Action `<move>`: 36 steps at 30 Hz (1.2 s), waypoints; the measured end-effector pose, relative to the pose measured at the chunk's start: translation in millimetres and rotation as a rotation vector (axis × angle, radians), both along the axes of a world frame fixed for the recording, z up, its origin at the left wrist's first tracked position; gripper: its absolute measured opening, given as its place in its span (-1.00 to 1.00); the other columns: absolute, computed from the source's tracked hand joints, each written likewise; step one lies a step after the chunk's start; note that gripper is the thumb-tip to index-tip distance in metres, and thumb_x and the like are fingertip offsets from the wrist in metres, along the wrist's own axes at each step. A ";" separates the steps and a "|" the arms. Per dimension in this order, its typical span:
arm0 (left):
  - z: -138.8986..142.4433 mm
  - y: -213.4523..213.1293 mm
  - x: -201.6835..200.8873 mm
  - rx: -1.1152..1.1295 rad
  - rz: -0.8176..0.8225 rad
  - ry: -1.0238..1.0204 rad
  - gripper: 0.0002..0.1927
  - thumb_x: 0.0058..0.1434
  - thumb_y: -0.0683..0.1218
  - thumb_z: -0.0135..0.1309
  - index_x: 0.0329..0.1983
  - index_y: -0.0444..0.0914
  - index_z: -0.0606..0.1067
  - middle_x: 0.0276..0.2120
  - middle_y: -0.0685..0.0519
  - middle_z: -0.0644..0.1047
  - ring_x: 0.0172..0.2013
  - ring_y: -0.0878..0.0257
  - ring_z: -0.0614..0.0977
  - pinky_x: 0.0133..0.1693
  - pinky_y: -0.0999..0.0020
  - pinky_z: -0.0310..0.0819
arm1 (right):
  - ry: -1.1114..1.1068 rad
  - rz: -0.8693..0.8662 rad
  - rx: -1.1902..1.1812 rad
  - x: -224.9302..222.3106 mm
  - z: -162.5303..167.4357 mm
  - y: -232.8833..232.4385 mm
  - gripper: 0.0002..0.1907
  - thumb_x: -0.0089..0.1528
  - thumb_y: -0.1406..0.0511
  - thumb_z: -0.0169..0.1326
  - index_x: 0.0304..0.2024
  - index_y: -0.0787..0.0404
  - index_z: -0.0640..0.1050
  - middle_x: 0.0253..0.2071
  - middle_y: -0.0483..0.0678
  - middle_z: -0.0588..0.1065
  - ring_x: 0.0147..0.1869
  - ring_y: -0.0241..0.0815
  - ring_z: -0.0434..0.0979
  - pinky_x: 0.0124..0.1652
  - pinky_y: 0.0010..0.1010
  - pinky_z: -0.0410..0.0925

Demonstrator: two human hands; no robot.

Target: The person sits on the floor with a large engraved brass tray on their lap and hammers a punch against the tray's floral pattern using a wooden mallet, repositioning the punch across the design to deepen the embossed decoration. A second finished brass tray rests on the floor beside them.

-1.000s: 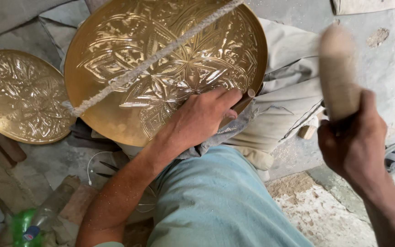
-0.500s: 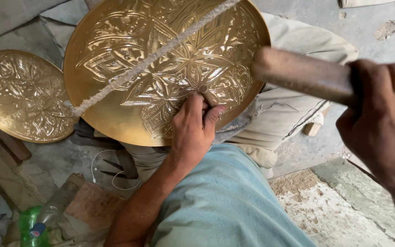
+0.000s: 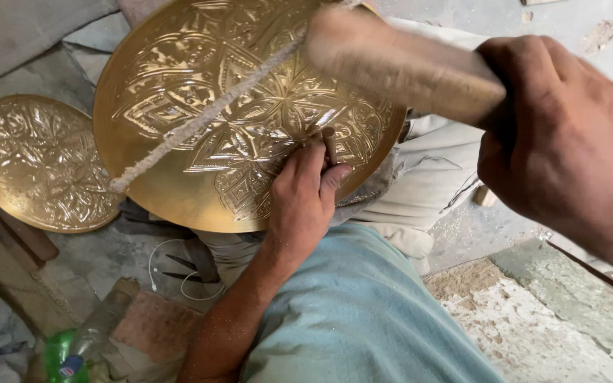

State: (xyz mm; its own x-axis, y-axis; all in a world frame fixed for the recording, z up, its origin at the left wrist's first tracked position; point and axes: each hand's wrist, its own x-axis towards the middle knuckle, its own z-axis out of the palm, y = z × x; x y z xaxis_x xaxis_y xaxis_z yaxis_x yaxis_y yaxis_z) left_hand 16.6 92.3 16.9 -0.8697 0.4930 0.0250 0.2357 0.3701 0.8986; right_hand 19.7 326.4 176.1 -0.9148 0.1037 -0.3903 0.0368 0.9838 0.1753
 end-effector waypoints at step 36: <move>13.7 -1.2 -31.9 -0.026 -0.335 0.004 -0.53 0.29 -0.11 0.24 0.24 -0.15 0.40 -0.17 -0.05 0.56 -0.21 -0.02 0.69 -0.23 0.13 0.59 | 0.413 -0.266 -0.195 123.3 -72.6 1.9 -0.50 0.24 0.49 0.08 0.26 0.27 0.44 -0.09 0.11 0.52 -0.11 -0.05 0.50 -0.12 -0.24 0.37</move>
State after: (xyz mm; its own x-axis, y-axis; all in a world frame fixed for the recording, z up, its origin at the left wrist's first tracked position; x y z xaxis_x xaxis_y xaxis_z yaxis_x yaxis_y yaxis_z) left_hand -15.2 91.1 30.6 -0.6591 0.7520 0.0120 0.3520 0.2944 0.8885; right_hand 143.0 328.3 103.5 -0.9484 0.3149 -0.0379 0.3171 0.9439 -0.0921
